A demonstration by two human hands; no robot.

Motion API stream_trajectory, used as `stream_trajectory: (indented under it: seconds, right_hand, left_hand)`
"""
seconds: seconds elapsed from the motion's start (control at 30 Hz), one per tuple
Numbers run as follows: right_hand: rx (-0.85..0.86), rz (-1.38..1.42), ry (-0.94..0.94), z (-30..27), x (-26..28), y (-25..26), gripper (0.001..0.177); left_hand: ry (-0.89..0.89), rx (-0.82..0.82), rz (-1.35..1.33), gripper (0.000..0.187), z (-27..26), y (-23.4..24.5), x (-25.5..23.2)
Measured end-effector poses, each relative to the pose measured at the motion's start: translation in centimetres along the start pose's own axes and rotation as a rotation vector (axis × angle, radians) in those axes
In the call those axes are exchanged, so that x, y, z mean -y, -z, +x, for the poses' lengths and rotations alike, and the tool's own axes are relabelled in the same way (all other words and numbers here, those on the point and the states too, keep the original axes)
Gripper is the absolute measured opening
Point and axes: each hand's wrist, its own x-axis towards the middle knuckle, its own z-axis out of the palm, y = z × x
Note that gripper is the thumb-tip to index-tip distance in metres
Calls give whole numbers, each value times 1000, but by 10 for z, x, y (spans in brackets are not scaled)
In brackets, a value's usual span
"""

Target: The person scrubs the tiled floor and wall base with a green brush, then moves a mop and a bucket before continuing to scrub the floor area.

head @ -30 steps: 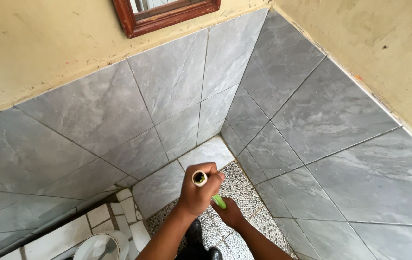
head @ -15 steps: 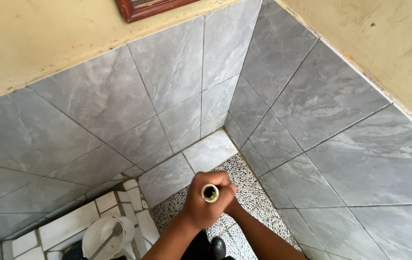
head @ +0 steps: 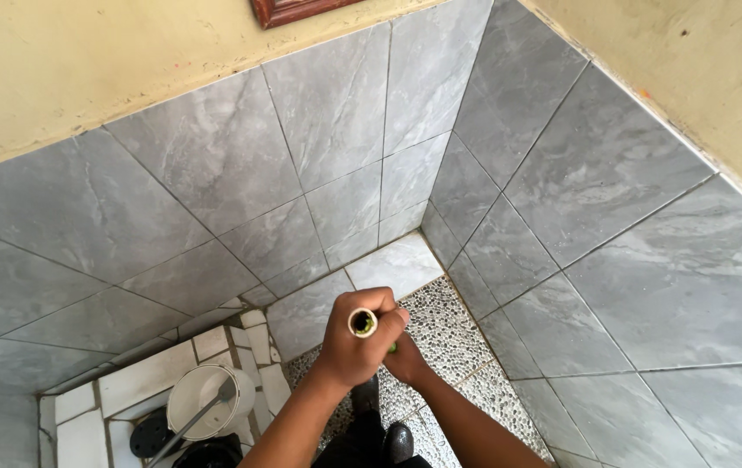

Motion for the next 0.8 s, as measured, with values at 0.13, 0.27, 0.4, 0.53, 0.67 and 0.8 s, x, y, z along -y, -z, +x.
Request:
stream_trajectory:
  seconds: [0.13, 0.27, 0.4, 0.53, 0.67, 0.8]
  right_hand:
    - [-53, -151, -243, -48, -105, 9, 35]
    - [-52, -236, -378, -85, -137, 18, 40]
    - [-42, -273, -384, -91, -124, 18, 42]
    - [-45, -250, -329, -62, -87, 9, 34]
    - [-65, 296, 52, -44, -33, 3, 30]
    - [-81, 933, 108, -78, 16, -6, 30]
  left_hand:
    - [173, 23, -392, 35, -3, -14, 27]
    - [226, 15, -466, 33, -23, -33, 46]
    - [201, -37, -439, 36, -30, -34, 39]
    - [130, -89, -350, 36, -26, -17, 4]
    - [-3, 125, 24, 32, -38, -45, -21]
    - [-179, 354, 102, 28, -55, -73, -32]
